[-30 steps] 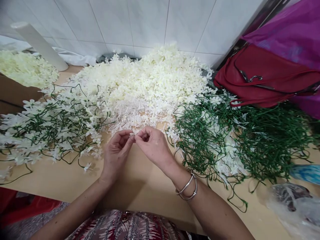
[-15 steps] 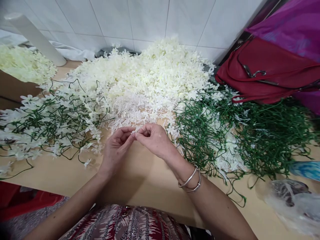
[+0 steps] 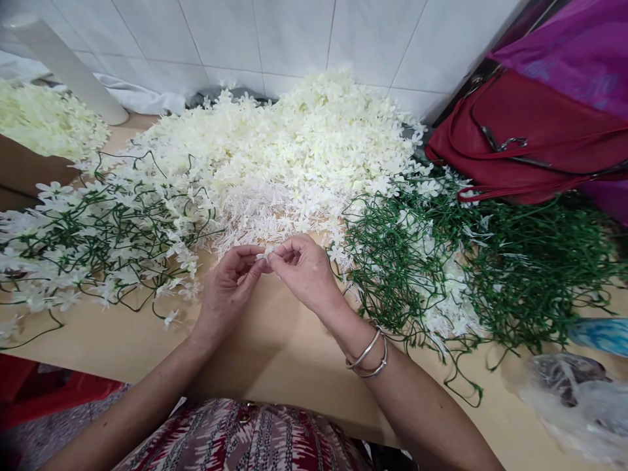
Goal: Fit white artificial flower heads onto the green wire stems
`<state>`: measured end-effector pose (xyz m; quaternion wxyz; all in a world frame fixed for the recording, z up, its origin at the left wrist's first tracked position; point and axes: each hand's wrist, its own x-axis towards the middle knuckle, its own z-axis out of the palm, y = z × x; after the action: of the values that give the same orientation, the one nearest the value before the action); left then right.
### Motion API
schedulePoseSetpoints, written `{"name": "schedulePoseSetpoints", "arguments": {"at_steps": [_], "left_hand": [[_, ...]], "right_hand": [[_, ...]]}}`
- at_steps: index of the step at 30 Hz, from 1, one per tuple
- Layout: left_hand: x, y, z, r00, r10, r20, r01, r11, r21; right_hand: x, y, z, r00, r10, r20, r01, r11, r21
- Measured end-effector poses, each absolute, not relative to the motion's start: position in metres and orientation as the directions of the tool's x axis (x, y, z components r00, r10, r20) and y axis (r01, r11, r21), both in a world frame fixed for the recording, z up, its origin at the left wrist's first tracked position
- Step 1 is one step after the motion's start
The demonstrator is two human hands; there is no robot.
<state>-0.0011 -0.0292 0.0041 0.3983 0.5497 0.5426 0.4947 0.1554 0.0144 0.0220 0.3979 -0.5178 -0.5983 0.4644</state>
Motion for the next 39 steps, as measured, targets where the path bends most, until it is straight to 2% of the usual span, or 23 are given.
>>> {"name": "schedulePoseSetpoints", "arguments": {"at_steps": [3, 6, 12, 15, 18, 23, 28, 33, 35, 39], "left_hand": [[0.000, -0.029, 0.004, -0.074, 0.996, 0.043, 0.069, -0.038, 0.997], [0.002, -0.027, 0.005, -0.077, 0.997, -0.016, -0.065, 0.011, 0.998], [0.003, -0.021, 0.013, -0.127, 0.988, -0.085, -0.191, 0.060, 0.980], [0.004, -0.020, 0.015, -0.140, 0.987, -0.076, -0.195, 0.048, 0.980], [0.006, -0.022, 0.013, -0.129, 0.991, -0.046, -0.167, 0.024, 0.986], [0.003, -0.026, 0.005, -0.098, 0.995, 0.016, -0.042, -0.020, 0.999], [0.002, -0.030, 0.011, -0.051, 0.996, 0.070, -0.001, -0.070, 0.998], [0.000, -0.030, 0.020, -0.083, 0.993, 0.082, -0.043, -0.086, 0.995], [-0.003, -0.029, 0.018, -0.121, 0.987, 0.106, 0.051, -0.101, 0.994], [-0.008, -0.028, 0.008, -0.097, 0.972, 0.214, 0.399, -0.159, 0.903]], "right_hand": [[0.153, 0.013, 0.020, -0.114, 0.991, 0.073, 0.220, 0.097, -0.971], [0.152, 0.013, 0.019, -0.110, 0.993, 0.039, 0.152, 0.056, -0.987], [0.154, 0.015, 0.018, -0.193, 0.981, -0.014, 0.098, 0.005, -0.995], [0.154, 0.016, 0.016, -0.197, 0.980, -0.037, 0.095, -0.019, -0.995], [0.153, 0.015, 0.015, -0.182, 0.982, -0.040, 0.109, -0.020, -0.994], [0.151, 0.013, 0.015, -0.134, 0.990, 0.048, 0.120, 0.064, -0.991], [0.155, 0.015, 0.018, -0.225, 0.973, 0.041, 0.022, 0.047, -0.999], [0.172, 0.025, 0.031, -0.127, 0.973, 0.193, 0.045, 0.200, -0.979], [0.182, 0.030, 0.035, -0.061, 0.976, 0.209, 0.044, 0.212, -0.976], [0.202, 0.028, 0.036, 0.020, 0.987, 0.162, 0.112, 0.159, -0.981]]}}
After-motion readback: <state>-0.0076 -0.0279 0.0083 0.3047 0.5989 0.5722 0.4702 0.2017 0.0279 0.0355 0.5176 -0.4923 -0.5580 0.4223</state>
